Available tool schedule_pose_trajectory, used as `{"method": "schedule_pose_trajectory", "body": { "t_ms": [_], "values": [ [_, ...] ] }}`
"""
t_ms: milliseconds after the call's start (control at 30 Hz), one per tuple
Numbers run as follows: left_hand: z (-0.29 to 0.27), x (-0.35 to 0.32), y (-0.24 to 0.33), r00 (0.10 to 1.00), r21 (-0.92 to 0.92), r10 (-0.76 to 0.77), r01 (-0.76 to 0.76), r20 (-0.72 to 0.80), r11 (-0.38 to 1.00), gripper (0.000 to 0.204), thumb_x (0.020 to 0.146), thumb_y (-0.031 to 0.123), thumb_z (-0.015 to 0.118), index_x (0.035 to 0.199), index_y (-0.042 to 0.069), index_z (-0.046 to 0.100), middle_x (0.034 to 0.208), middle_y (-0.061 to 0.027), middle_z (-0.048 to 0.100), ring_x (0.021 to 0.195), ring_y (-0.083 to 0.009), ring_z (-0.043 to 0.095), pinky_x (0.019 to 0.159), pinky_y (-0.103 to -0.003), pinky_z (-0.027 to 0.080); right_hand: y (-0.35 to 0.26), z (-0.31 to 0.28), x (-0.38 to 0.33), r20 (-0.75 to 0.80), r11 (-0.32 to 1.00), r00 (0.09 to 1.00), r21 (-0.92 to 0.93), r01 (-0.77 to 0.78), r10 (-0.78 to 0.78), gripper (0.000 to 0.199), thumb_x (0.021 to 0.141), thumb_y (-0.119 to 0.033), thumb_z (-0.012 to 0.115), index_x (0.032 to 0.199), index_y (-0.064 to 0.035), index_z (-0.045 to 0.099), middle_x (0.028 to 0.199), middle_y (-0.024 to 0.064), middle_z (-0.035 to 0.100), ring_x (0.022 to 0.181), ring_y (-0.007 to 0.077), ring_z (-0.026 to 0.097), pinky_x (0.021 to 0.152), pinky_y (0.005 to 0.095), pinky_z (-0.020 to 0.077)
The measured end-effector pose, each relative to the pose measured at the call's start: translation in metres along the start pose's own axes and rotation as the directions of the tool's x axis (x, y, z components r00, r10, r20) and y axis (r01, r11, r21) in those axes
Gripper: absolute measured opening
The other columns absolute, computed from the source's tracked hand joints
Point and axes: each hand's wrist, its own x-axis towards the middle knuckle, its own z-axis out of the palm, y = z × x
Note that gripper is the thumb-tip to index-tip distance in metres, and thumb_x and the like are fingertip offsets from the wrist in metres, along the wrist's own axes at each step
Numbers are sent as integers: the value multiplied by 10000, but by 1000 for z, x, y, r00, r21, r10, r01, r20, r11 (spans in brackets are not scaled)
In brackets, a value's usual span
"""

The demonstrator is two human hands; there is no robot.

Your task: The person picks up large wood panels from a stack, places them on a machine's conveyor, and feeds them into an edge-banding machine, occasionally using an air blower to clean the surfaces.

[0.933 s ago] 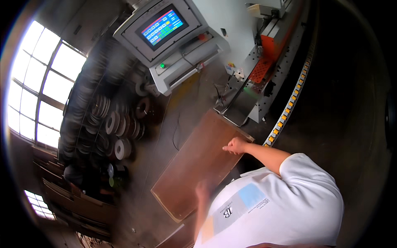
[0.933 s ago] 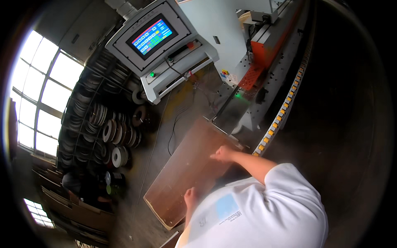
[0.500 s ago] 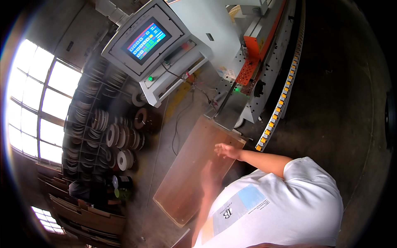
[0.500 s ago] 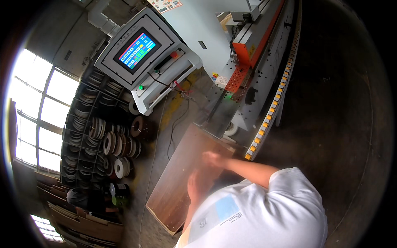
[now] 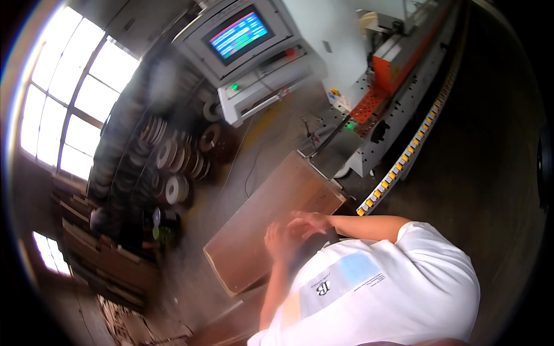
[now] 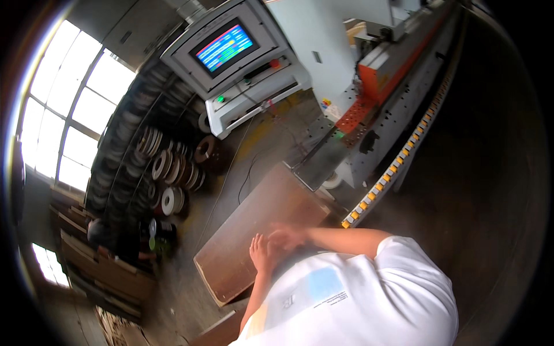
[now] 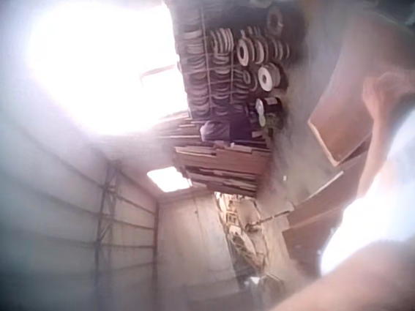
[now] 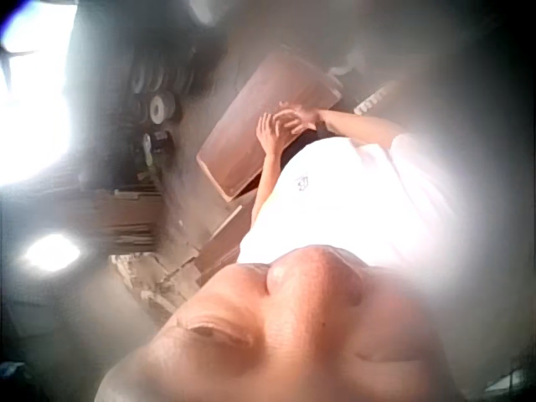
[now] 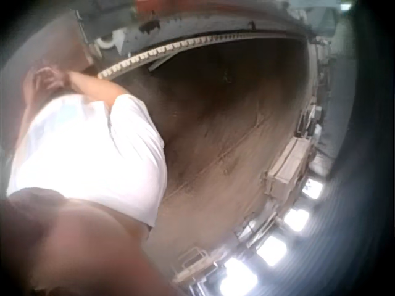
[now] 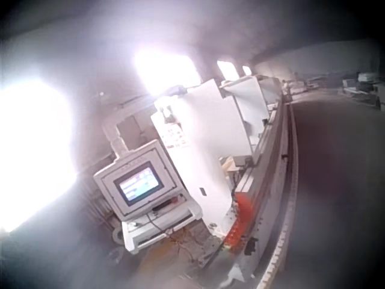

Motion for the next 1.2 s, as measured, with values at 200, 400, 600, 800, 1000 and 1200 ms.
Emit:
{"method": "schedule_pose_trajectory", "body": {
  "t_ms": [200,400,600,800,1000,1200],
  "values": [
    [73,-81,-51,969,103,-246,247,-25,964,525,917,289,609,1394,101,497,1521,-149,418,1428,-346,342,1159,-531,251,-16,17,-15,-157,909,982,-415,26,-100,575,994,-529,493,1236,-36,663,1206,103,683,1093,196,628,973,325,450],
    [78,-100,-22,950,13,-291,294,-116,956,596,858,240,665,1399,80,474,1510,-162,418,1422,-366,340,1150,-559,258,-11,-17,8,-164,602,946,-798,39,-280,323,941,-354,646,900,-63,780,968,40,750,874,138,663,742,279,503],
    [78,-100,-34,955,-27,-263,262,-140,965,586,853,221,682,1387,76,487,1527,-125,402,1430,-333,330,1168,-500,268,-15,-30,-1,-28,250,949,-967,54,-315,241,848,-279,751,788,-45,761,843,70,739,753,138,671,696,278,522],
    [71,-140,-15,905,-90,-407,398,-123,913,543,845,186,649,1361,80,519,1521,-124,411,1425,-321,338,1155,-493,290,-9,-77,14,-204,765,950,-642,52,-235,325,958,-349,652,877,-39,710,800,19,681,729,117,652,629,256,542],
    [131,-238,-12,648,-374,-725,748,233,548,613,856,233,660,1416,56,484,1428,-172,521,1325,-347,482,1109,-430,391,-3,-83,16,-249,779,926,-623,72,-284,373,975,-382,626,849,-39,701,766,22,666,640,102,631,565,245,537],
    [163,-355,-25,322,-156,-696,943,642,293,515,881,422,617,1268,84,648,1293,-174,629,1171,-311,613,1006,-408,475,7,-55,20,-331,631,854,-776,-4,-402,402,966,-388,639,806,-24,695,716,29,653,563,93,595,514,231,495]
  ]
}}
